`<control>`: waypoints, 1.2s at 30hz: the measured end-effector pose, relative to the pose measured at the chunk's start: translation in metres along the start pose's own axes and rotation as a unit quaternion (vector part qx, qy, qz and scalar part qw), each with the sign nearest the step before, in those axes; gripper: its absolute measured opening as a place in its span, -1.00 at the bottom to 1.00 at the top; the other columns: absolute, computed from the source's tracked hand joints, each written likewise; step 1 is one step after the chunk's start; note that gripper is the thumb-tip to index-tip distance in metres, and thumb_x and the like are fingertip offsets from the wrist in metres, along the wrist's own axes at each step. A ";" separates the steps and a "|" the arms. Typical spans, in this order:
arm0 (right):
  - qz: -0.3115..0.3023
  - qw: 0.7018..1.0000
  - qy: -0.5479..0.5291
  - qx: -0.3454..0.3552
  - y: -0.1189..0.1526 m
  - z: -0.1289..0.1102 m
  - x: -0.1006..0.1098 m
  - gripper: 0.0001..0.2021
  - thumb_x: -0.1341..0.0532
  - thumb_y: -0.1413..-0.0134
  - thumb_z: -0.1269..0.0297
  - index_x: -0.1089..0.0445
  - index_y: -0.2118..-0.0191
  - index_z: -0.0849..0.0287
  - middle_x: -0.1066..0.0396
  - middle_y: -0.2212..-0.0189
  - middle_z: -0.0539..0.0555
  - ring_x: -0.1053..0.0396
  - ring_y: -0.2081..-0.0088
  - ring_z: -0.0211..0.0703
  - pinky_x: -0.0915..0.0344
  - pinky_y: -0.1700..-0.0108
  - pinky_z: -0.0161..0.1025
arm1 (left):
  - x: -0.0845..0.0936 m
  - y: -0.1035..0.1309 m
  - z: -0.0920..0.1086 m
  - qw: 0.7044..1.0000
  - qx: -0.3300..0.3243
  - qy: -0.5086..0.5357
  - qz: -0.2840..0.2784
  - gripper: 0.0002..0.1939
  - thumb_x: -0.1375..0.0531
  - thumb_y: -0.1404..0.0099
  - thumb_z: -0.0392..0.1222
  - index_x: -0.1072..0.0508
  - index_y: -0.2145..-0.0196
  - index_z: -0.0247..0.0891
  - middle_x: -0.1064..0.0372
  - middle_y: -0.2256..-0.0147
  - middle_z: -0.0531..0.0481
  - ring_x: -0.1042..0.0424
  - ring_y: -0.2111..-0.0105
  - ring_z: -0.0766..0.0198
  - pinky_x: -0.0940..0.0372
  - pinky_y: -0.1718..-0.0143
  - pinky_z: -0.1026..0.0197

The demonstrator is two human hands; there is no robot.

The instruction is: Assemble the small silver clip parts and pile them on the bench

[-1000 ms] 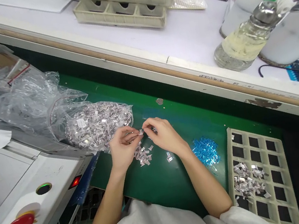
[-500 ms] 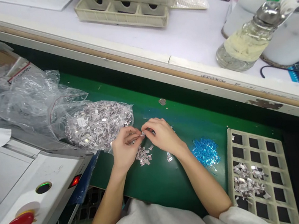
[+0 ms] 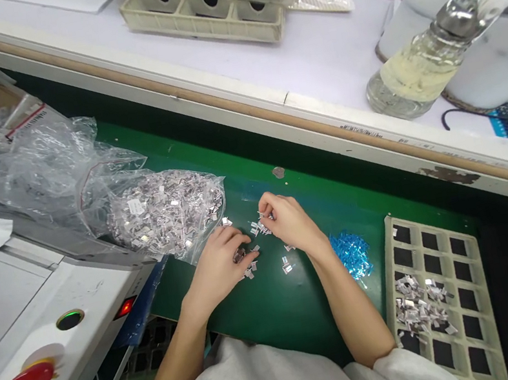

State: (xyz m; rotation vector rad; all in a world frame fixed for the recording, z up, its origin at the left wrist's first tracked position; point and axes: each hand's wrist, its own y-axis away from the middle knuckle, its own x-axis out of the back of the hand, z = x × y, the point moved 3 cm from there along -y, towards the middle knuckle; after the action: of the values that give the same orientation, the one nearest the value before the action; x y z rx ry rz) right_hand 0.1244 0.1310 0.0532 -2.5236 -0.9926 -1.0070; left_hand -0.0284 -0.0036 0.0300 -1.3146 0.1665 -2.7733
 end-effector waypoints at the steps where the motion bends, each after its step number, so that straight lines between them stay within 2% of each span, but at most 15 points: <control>1: -0.005 1.000 0.021 -0.005 0.000 0.004 0.001 -0.81 -0.26 -0.10 0.51 -0.38 0.24 0.05 -0.47 0.38 -0.07 -0.39 0.32 -0.15 -0.20 0.26 -0.24 | -0.002 0.002 0.002 1.000 -0.004 -0.023 -0.020 -0.95 -0.32 -0.40 -0.25 -0.52 0.18 -0.18 -0.46 0.17 -0.10 -0.42 0.07 -0.06 -0.40 0.00 -0.15; 5: -0.017 0.996 0.084 -0.003 -0.002 0.016 0.000 -0.78 -0.29 -0.05 0.54 -0.38 0.25 0.06 -0.48 0.30 -0.02 -0.41 0.19 -0.07 -0.25 0.16 -0.19 | -0.010 0.003 0.005 0.997 0.001 -0.050 -0.060 -0.91 -0.26 -0.40 -0.36 -0.51 0.26 -0.21 -0.44 0.22 -0.10 -0.40 0.12 -0.05 -0.37 0.06 -0.11; 7: -0.002 0.995 0.097 -0.003 -0.005 0.021 -0.002 -0.80 -0.30 -0.07 0.51 -0.42 0.23 0.06 -0.48 0.28 0.02 -0.41 0.16 -0.04 -0.29 0.09 -0.15 | -0.012 0.002 0.006 0.997 0.005 -0.041 -0.065 -0.87 -0.24 -0.40 -0.39 -0.50 0.29 -0.20 -0.43 0.24 -0.08 -0.40 0.15 -0.03 -0.36 0.10 -0.08; 10: 0.085 0.990 0.112 -0.012 -0.013 0.028 -0.003 -0.87 -0.26 -0.22 0.41 -0.49 0.14 0.08 -0.49 0.20 0.10 -0.40 0.11 0.04 -0.33 -0.01 -0.04 | -0.011 0.001 0.005 0.998 0.007 -0.014 -0.059 -0.82 -0.21 -0.42 -0.41 -0.47 0.33 -0.19 -0.43 0.27 -0.06 -0.41 0.16 0.01 -0.35 0.09 -0.05; 12: 0.149 0.980 0.127 -0.015 -0.019 0.034 -0.005 -0.80 -0.19 -0.32 0.35 -0.52 0.03 0.11 -0.49 0.10 0.19 -0.38 0.02 0.14 -0.34 -0.11 0.05 | -0.011 0.002 0.004 0.999 0.012 0.003 -0.049 -0.80 -0.19 -0.44 -0.43 -0.46 0.32 -0.19 -0.43 0.28 -0.05 -0.41 0.18 0.03 -0.36 0.10 -0.04; 15: 0.184 0.970 0.155 -0.015 -0.027 0.044 -0.011 -0.69 -0.13 -0.39 0.31 -0.54 -0.09 0.16 -0.46 0.02 0.27 -0.34 -0.05 0.22 -0.32 -0.19 0.15 | -0.010 0.003 0.002 0.999 0.023 -0.004 -0.030 -0.85 -0.23 -0.43 -0.41 -0.47 0.26 -0.19 -0.46 0.25 -0.06 -0.41 0.17 0.01 -0.36 0.11 -0.04; 18: 0.187 0.968 0.168 -0.019 -0.031 0.051 -0.016 -0.68 -0.12 -0.39 0.30 -0.57 -0.08 0.19 -0.44 0.05 0.28 -0.33 -0.03 0.23 -0.32 -0.20 0.17 | -0.009 0.004 0.000 0.999 0.027 -0.028 -0.019 -0.88 -0.25 -0.44 -0.37 -0.48 0.27 -0.19 -0.47 0.23 -0.08 -0.41 0.17 -0.03 -0.35 0.09 -0.07; 23: 0.193 0.970 0.145 -0.024 -0.032 0.052 -0.016 -0.76 -0.17 -0.36 0.31 -0.58 0.02 0.11 -0.45 0.06 0.22 -0.35 -0.04 0.21 -0.32 -0.18 0.13 | -0.011 0.003 -0.001 0.999 0.024 -0.016 -0.034 -0.81 -0.17 -0.47 -0.40 -0.47 0.30 -0.20 -0.46 0.26 -0.08 -0.41 0.18 -0.01 -0.35 0.10 -0.06; 28: 0.203 0.974 0.102 -0.018 -0.027 0.043 -0.012 -0.85 -0.17 -0.35 0.33 -0.51 0.21 0.08 -0.51 0.12 0.15 -0.37 0.01 0.12 -0.33 -0.13 0.04 | -0.011 0.002 -0.001 0.999 0.030 -0.006 -0.026 -0.81 -0.18 -0.46 -0.41 -0.46 0.29 -0.19 -0.46 0.27 -0.05 -0.42 0.20 0.03 -0.36 0.06 -0.06; 32: 0.215 0.975 0.057 -0.009 -0.018 0.033 -0.006 -0.85 -0.16 -0.37 0.32 -0.46 0.23 0.07 -0.53 0.14 0.14 -0.42 0.03 0.07 -0.37 -0.06 -0.02 | -0.010 0.002 -0.001 0.999 0.034 -0.040 -0.007 -0.89 -0.24 -0.44 -0.36 -0.48 0.25 -0.19 -0.48 0.22 -0.08 -0.41 0.15 -0.03 -0.35 0.08 -0.07; 36: 0.227 0.974 0.000 0.019 -0.012 0.022 -0.002 -0.86 -0.18 -0.38 0.27 -0.47 0.23 0.07 -0.54 0.15 0.12 -0.44 0.04 0.04 -0.40 0.03 -0.06 | -0.012 0.003 -0.002 0.998 0.029 -0.054 -0.014 -0.83 -0.19 -0.50 -0.33 -0.46 0.30 -0.21 -0.46 0.25 -0.09 -0.41 0.16 -0.02 -0.35 0.08 -0.07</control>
State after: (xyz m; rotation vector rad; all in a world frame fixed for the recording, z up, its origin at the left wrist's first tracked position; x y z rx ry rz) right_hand 0.1263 0.1484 0.0354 -2.5450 -0.3935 -0.8368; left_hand -0.0221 -0.0047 0.0188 -1.4605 0.0622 -2.6990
